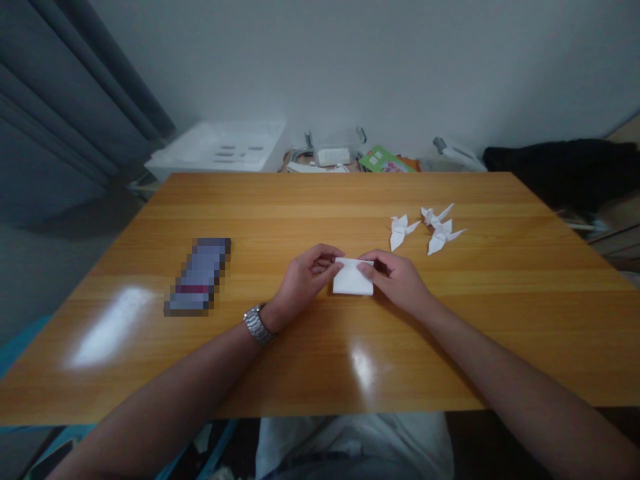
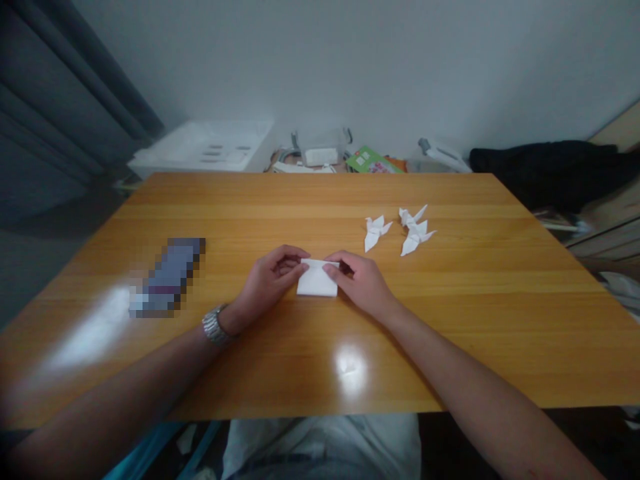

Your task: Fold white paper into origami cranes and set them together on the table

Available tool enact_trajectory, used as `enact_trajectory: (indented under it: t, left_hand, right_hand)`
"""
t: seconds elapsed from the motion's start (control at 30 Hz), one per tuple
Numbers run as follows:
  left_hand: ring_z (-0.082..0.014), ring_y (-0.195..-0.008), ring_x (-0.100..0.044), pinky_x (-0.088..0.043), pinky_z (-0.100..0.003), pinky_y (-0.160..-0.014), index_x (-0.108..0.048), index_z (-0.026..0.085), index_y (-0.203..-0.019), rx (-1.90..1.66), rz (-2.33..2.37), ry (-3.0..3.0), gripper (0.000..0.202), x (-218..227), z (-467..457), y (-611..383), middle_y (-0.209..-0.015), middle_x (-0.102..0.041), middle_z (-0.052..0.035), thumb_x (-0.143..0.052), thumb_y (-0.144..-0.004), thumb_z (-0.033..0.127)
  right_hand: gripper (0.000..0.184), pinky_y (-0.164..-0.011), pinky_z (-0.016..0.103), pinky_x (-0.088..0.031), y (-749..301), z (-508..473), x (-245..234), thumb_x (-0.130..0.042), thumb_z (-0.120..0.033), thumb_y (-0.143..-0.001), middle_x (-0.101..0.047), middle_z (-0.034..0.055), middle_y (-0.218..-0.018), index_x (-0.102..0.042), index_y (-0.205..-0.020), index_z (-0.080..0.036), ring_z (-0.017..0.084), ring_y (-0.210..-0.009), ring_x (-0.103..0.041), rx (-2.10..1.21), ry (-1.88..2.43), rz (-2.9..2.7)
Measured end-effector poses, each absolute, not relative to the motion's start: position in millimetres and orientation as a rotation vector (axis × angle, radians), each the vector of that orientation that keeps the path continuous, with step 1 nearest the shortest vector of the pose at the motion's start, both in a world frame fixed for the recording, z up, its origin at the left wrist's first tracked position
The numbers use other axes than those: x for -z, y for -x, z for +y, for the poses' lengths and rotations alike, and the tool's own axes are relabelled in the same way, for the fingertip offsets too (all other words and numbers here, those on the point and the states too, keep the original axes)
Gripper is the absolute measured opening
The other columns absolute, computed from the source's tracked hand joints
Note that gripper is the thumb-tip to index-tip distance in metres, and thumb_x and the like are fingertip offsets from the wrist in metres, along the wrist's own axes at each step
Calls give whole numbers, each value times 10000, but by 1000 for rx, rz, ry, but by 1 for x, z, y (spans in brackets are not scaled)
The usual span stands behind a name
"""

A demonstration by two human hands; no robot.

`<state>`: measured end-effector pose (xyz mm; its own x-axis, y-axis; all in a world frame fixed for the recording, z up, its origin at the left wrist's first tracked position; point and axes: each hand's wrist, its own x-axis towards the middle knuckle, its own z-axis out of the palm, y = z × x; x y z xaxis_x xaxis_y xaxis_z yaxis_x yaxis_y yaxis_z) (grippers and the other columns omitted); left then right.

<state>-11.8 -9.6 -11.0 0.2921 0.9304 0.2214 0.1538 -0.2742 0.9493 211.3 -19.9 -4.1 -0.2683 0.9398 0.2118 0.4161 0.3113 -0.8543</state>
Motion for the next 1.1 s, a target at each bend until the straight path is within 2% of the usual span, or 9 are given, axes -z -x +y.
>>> enact_trajectory:
  t: [0.33, 1.1]
  left_hand:
    - [-126, -818, -658, -589, -252, -747, -626, 163, -1043, -1150, 995, -1527, 243, 12, -9, 9, -917, -680, -46, -753, -871, 278]
    - [-123, -800, -695, -565, -208, -705, -691, 168, -1010, -1142, 962, -1567, 215, 13, -10, 11, -915, -731, -40, -742, -899, 345]
  right_hand:
    - [247, -697, 301, -493, -212, -20, 5, -629, -430, -960, -738, 40, -895, -726, -1000, -207, 194, -783, -652, -907, 1219, -1813]
    - [224, -716, 298, -484, -211, -21, 4, -624, -402, -968, -737, 41, -911, -725, -998, -205, 193, -805, -651, -937, 1189, -1793]
